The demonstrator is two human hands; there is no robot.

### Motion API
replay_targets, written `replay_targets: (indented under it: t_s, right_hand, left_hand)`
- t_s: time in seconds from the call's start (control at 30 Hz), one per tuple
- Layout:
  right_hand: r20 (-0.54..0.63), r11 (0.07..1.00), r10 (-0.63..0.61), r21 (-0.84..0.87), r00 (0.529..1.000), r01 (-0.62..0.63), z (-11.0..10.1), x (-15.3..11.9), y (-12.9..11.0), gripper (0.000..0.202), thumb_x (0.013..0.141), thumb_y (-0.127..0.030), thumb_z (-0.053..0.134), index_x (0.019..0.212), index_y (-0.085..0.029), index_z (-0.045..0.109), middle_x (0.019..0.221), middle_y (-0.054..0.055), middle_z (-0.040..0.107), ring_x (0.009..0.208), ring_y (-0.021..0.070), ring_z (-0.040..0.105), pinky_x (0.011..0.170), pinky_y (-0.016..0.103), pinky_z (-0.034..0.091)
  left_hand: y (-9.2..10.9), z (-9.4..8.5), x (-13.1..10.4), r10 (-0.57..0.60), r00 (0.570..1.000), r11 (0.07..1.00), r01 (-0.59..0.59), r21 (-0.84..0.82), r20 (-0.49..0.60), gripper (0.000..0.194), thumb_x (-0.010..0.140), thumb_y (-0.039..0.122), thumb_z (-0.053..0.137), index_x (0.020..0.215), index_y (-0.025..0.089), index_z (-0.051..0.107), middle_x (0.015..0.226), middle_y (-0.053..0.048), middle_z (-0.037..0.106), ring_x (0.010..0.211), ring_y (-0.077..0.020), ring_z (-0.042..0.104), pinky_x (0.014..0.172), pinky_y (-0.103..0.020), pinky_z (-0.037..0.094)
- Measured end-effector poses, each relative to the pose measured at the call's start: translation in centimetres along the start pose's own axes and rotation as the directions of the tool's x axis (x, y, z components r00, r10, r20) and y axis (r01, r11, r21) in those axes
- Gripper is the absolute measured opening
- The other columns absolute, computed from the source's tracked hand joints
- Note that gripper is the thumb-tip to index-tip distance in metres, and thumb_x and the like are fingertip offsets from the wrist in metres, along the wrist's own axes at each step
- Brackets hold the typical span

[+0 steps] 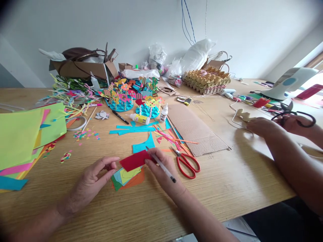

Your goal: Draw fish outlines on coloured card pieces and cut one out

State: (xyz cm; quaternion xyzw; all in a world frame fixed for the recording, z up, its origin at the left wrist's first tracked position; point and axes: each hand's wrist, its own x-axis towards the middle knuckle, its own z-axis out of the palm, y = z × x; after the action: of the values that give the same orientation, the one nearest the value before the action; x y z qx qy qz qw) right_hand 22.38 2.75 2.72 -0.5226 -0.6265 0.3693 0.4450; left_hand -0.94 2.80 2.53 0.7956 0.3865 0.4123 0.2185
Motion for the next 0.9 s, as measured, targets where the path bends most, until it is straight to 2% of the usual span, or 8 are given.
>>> replay_targets:
  t_s: [0.1,0.17,0.3,0.4,0.47,0.63,0.9]
  right_hand:
    - [-0.113,0.997,-0.008,-0.072,0.994,0.000,-0.8,1.6,0.7,0.009,0.076,-0.025,0.061,0.084,-0.023,0.058,0.074,-0.001,0.064,0.069,0.0172,0.059,0.063,0.029,0.048]
    - [-0.149,0.992,-0.021,-0.127,0.989,0.002,-1.1,2.6,1.3,0.012,0.075,-0.024,0.061,0.086,-0.023,0.059,0.078,0.000,0.065,0.070,0.0174,0.060,0.064,0.029,0.048]
    - [-0.157,0.970,-0.030,-0.241,0.987,-0.009,-1.1,3.7,2.6,0.012,0.074,-0.024,0.059,0.087,-0.022,0.059,0.074,-0.001,0.064,0.068,0.0173,0.059,0.062,0.029,0.046]
    - [-0.154,0.944,-0.064,-0.328,0.986,0.010,-0.9,4.0,3.0,0.014,0.075,-0.024,0.057,0.089,-0.021,0.058,0.072,-0.001,0.063,0.065,0.0174,0.059,0.061,0.029,0.045]
    - [-0.161,0.930,-0.078,-0.368,0.984,0.013,-0.9,4.0,2.9,0.016,0.075,-0.024,0.057,0.091,-0.021,0.057,0.071,-0.001,0.062,0.064,0.0179,0.058,0.061,0.030,0.044]
    - [-0.147,0.890,-0.096,-0.455,0.984,0.019,-0.9,4.0,2.4,0.018,0.075,-0.022,0.057,0.092,-0.020,0.057,0.069,0.001,0.060,0.064,0.0197,0.055,0.062,0.031,0.043]
    - [-0.149,0.859,-0.098,-0.511,0.984,0.009,-0.3,4.2,2.7,0.025,0.071,-0.016,0.062,0.095,-0.020,0.056,0.073,0.003,0.059,0.069,0.0233,0.058,0.065,0.036,0.046]
  left_hand:
    - [-0.4,-0.2,0.0,0.018,1.000,1.000,-0.018,0.007,-0.006,0.027,0.087,0.009,0.046,0.109,0.022,0.055,0.083,0.002,0.062,0.073,-0.0105,0.062,0.065,-0.019,0.052]
    - [-0.7,-0.2,-0.2,0.061,0.997,0.997,-0.064,0.049,0.055,0.025,0.088,0.008,0.046,0.106,0.021,0.056,0.086,0.000,0.062,0.076,-0.0117,0.062,0.067,-0.021,0.052]
    - [-0.9,-0.1,-0.7,0.179,0.969,0.969,-0.203,0.142,0.168,0.024,0.090,0.007,0.043,0.103,0.019,0.059,0.090,-0.004,0.064,0.082,-0.0160,0.061,0.070,-0.026,0.053]
    - [-0.7,0.2,-1.0,0.282,0.933,0.927,-0.325,0.187,0.223,0.026,0.089,0.005,0.042,0.102,0.017,0.061,0.091,-0.006,0.064,0.086,-0.0183,0.060,0.074,-0.030,0.054]
    - [-0.7,0.3,-1.1,0.306,0.915,0.907,-0.364,0.211,0.263,0.027,0.088,0.004,0.042,0.100,0.018,0.063,0.091,-0.006,0.065,0.088,-0.0190,0.059,0.075,-0.031,0.054]
    - [-0.6,0.4,-1.3,0.274,0.910,0.882,-0.367,0.297,0.312,0.034,0.085,0.001,0.040,0.096,0.019,0.066,0.094,-0.006,0.065,0.089,-0.0198,0.059,0.075,-0.033,0.055]
    - [-0.6,0.3,-1.6,0.300,0.902,0.860,-0.397,0.322,0.310,0.039,0.086,-0.001,0.035,0.099,0.020,0.065,0.095,-0.005,0.066,0.092,-0.0193,0.060,0.078,-0.032,0.055]
